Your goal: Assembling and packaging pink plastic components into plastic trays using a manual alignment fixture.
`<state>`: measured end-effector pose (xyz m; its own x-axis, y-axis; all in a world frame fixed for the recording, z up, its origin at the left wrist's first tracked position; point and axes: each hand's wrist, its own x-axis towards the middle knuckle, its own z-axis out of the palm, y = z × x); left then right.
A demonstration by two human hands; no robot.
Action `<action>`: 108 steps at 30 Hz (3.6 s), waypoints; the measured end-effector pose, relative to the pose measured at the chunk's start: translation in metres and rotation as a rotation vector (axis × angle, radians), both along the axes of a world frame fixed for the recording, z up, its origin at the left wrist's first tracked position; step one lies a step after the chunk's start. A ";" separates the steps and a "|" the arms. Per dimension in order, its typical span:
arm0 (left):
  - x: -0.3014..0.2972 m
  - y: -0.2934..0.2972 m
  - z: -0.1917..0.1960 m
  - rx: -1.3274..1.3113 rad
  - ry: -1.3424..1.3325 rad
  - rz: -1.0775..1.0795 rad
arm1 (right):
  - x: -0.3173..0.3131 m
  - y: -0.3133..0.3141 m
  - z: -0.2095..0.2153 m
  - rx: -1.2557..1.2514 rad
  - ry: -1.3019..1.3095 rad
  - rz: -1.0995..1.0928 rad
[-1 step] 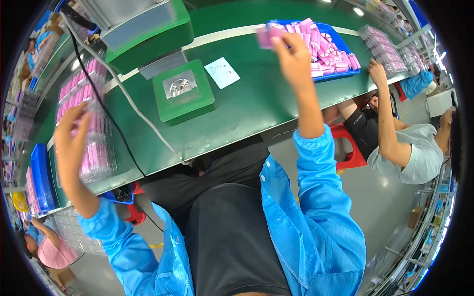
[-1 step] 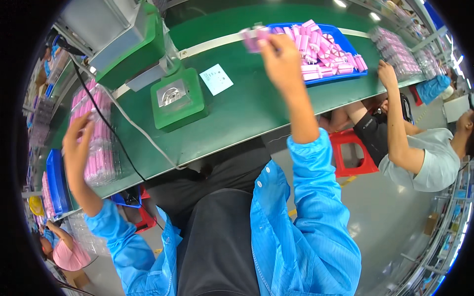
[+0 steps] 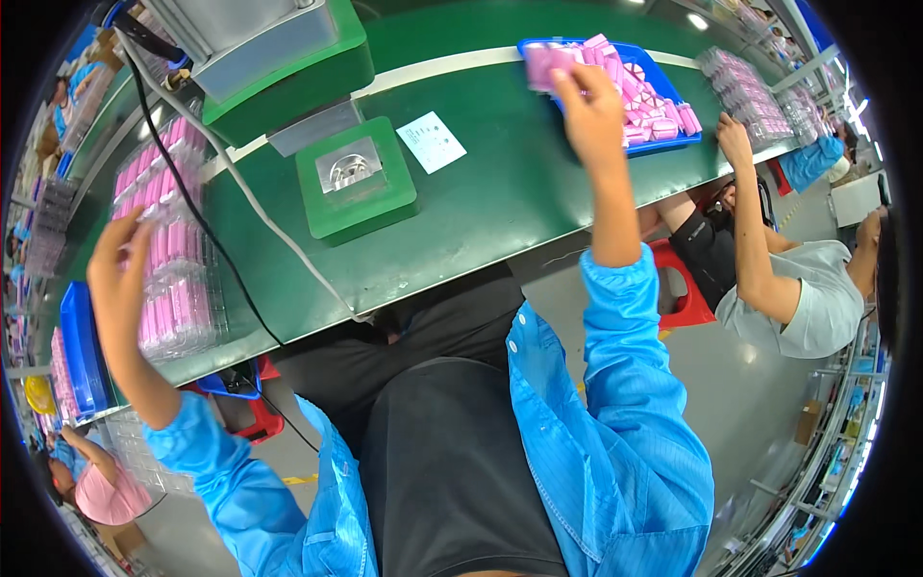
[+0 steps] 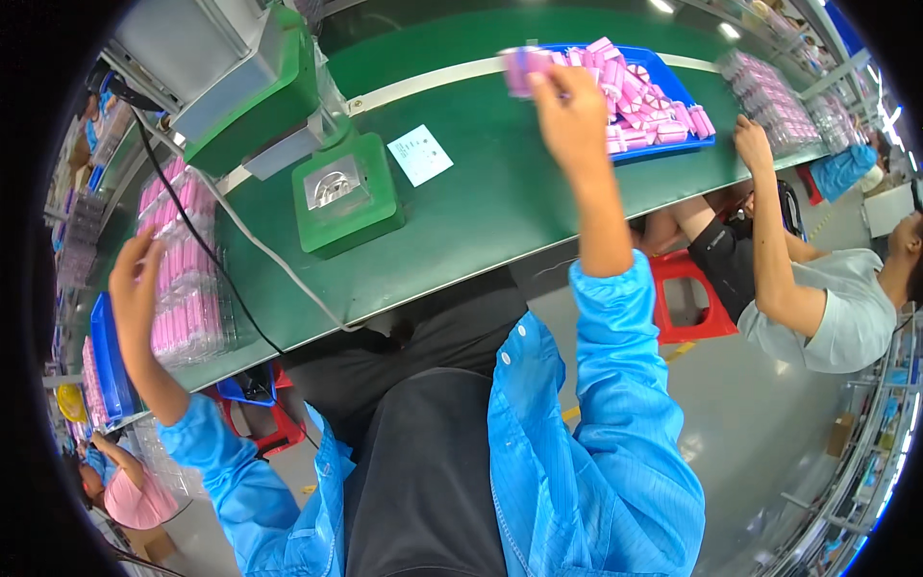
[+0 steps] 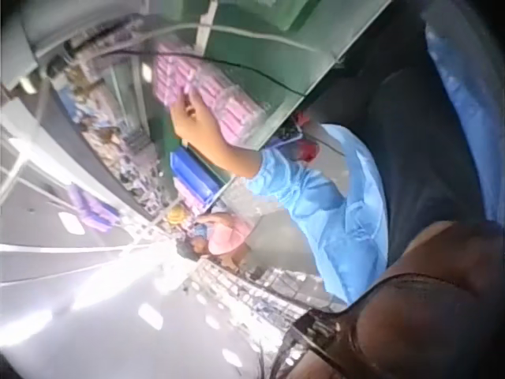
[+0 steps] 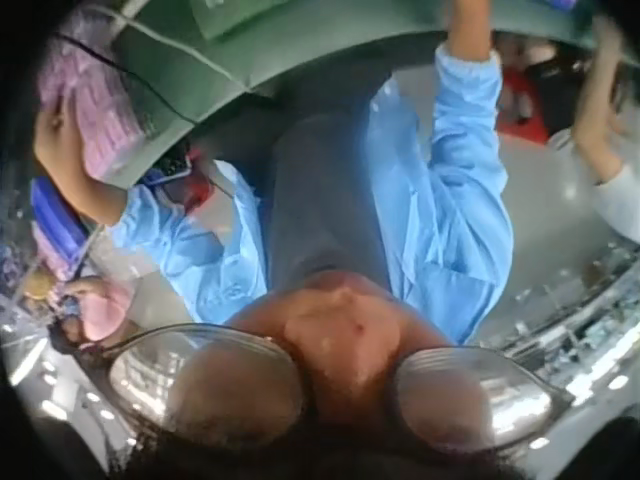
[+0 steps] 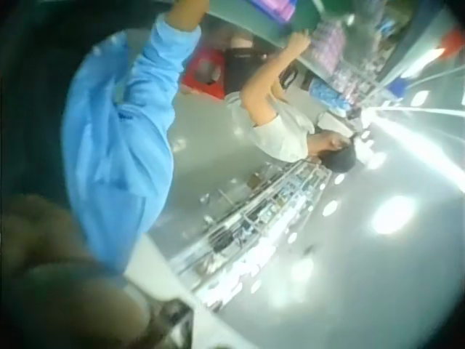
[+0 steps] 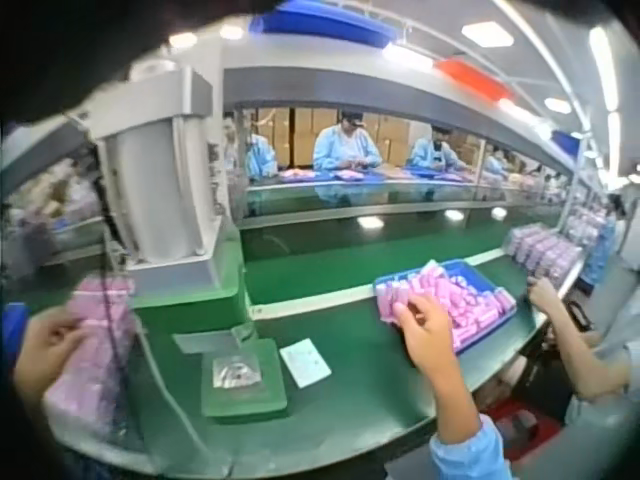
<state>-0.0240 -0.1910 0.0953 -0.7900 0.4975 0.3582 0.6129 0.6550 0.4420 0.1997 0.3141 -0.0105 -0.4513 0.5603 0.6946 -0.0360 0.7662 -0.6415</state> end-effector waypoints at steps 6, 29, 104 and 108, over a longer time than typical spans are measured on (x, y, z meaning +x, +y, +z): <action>-0.166 -0.195 -0.052 -0.260 0.123 0.363 | 0.040 0.083 -0.017 0.269 -0.297 -0.306; -0.150 -0.188 -0.062 -0.289 -0.153 0.583 | 0.003 -0.082 -0.024 0.172 -0.292 0.065; 0.047 0.171 -0.135 0.544 -0.072 -0.471 | -0.077 -0.163 -0.014 0.080 -0.060 0.617; 0.053 0.180 -0.134 0.609 -0.063 -0.482 | -0.073 -0.158 -0.018 0.069 -0.064 0.587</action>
<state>0.0287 -0.0105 -0.0390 -0.5645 0.5208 0.6404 0.7301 -0.0469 0.6817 0.1268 0.1561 -0.0286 -0.7141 0.1588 0.6818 -0.4292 0.6700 -0.6057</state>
